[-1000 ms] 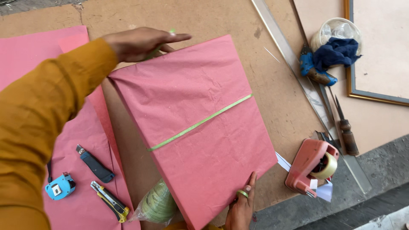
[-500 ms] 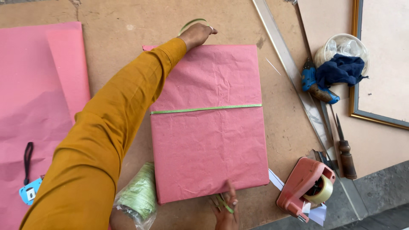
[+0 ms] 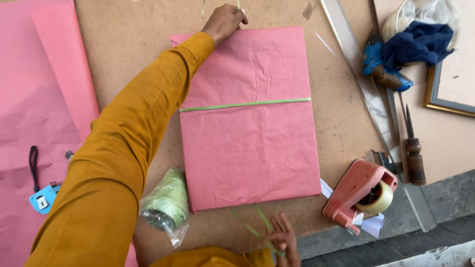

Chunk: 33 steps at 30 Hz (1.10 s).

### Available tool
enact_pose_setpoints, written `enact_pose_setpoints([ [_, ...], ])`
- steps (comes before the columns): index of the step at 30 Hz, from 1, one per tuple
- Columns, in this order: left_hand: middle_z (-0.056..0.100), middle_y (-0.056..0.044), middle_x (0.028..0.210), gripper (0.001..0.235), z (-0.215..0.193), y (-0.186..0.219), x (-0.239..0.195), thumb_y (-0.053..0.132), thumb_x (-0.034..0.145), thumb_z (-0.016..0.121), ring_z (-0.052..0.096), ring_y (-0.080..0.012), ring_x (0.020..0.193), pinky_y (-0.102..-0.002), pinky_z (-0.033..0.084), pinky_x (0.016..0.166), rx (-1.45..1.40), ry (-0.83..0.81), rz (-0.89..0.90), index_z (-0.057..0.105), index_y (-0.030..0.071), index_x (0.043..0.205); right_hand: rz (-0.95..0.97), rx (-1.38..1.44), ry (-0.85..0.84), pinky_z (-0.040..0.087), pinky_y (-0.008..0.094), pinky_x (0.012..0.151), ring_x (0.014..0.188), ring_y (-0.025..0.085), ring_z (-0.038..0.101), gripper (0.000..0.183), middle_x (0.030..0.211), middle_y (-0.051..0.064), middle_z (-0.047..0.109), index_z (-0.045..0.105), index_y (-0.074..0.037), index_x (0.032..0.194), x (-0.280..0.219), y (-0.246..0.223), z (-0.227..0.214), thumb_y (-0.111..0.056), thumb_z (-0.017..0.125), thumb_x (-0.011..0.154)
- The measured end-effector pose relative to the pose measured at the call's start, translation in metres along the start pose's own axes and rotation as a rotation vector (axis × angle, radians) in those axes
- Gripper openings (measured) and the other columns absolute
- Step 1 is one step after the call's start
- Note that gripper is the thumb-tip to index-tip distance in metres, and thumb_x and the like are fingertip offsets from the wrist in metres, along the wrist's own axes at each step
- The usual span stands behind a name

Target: The person wraps a rectangular object in pink paper, folds the edges, and secures them with clear tape. They then tie a green ribbon around the package and trim the excess ribbon with a utility knife.

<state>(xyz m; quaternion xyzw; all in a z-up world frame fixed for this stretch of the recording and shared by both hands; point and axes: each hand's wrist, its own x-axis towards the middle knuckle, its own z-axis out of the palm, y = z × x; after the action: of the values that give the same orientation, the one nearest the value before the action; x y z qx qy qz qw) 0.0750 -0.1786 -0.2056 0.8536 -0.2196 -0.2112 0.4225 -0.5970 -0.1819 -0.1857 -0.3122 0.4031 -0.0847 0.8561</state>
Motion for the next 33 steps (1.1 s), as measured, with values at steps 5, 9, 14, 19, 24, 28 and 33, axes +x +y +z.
enact_pose_setpoints([
  [5, 0.074, -0.008, 0.089, 0.028, -0.004, 0.034, -0.015, 0.025, 0.1, 0.059, 0.07, -0.02, 0.086, -0.034, 0.054, 0.084, -0.178, 0.062, 0.161, 0.075, 0.004, 0.091, -0.047, 0.148, -0.487, 0.029, 0.071, 0.125, 0.138, 0.047, 0.053, 0.024, 0.136, 0.038, 0.057, 0.055, 0.001, 0.128, -0.029, -0.008, -0.005, -0.007, 0.057, 0.106],
  [9, 0.067, -0.009, 0.089, 0.028, -0.03, 0.09, -0.05, 0.02, 0.106, 0.058, 0.059, -0.0201, 0.086, -0.034, 0.048, 0.085, -0.434, 0.047, 0.375, 0.069, 0.004, 0.087, -0.205, 0.229, -0.657, 0.041, 0.054, 0.106, 0.095, 0.03, 0.063, 0.034, 0.098, 0.008, 0.056, 0.05, -0.006, 0.14, -0.047, -0.026, 0.014, -0.013, 0.051, 0.107],
  [14, 0.07, -0.011, 0.078, 0.029, -0.03, 0.104, -0.139, 0.021, 0.103, 0.062, 0.065, -0.0266, 0.08, -0.041, 0.049, 0.074, 0.241, 0.319, 0.588, 0.073, 0.004, 0.082, 0.484, 0.487, -0.469, 0.056, 0.031, 0.052, 0.055, 0.016, 0.059, 0.048, 0.107, 0.027, 0.063, 0.04, -0.009, 0.158, -0.082, -0.067, 0.024, -0.002, 0.045, 0.11],
  [19, 0.065, -0.009, 0.062, 0.03, 0.008, 0.072, -0.21, 0.019, 0.103, 0.057, 0.063, -0.0186, 0.056, -0.037, 0.049, 0.058, -0.03, 0.203, 0.236, 0.071, 0.003, 0.081, 0.252, -0.325, -0.249, 0.057, 0.043, 0.083, 0.075, 0.023, 0.069, 0.031, 0.107, 0.022, 0.069, 0.054, 0.009, 0.126, -0.102, -0.05, 0.024, -0.009, 0.052, 0.1],
  [24, 0.066, -0.005, 0.066, 0.035, 0.001, 0.066, -0.211, 0.022, 0.108, 0.054, 0.059, -0.0113, 0.058, -0.031, 0.047, 0.055, -0.346, 0.35, 0.262, 0.069, 0.001, 0.083, -0.247, -0.074, -0.474, 0.042, 0.049, 0.113, 0.101, 0.031, 0.07, 0.034, 0.098, 0.019, 0.066, 0.058, 0.008, 0.127, -0.104, -0.054, 0.047, -0.019, 0.059, 0.105],
  [28, 0.068, -0.003, 0.064, 0.04, -0.033, 0.084, -0.188, 0.023, 0.109, 0.052, 0.061, -0.0092, 0.054, -0.027, 0.049, 0.051, -0.42, 0.328, 0.225, 0.066, 0.004, 0.078, 0.072, 0.61, -0.707, 0.05, 0.043, 0.096, 0.102, 0.031, 0.068, 0.054, 0.121, 0.019, 0.062, 0.038, -0.002, 0.154, -0.116, -0.074, 0.102, -0.015, 0.058, 0.105],
  [33, 0.069, -0.001, 0.07, 0.032, -0.036, 0.105, -0.194, 0.022, 0.106, 0.053, 0.067, -0.0086, 0.06, -0.025, 0.052, 0.052, -0.387, 0.135, 0.174, 0.063, 0.005, 0.082, -0.27, 0.189, -0.855, 0.036, 0.052, 0.125, 0.148, 0.033, 0.051, 0.066, 0.152, 0.023, 0.046, 0.029, -0.021, 0.152, -0.136, -0.103, 0.181, -0.035, 0.066, 0.1],
])
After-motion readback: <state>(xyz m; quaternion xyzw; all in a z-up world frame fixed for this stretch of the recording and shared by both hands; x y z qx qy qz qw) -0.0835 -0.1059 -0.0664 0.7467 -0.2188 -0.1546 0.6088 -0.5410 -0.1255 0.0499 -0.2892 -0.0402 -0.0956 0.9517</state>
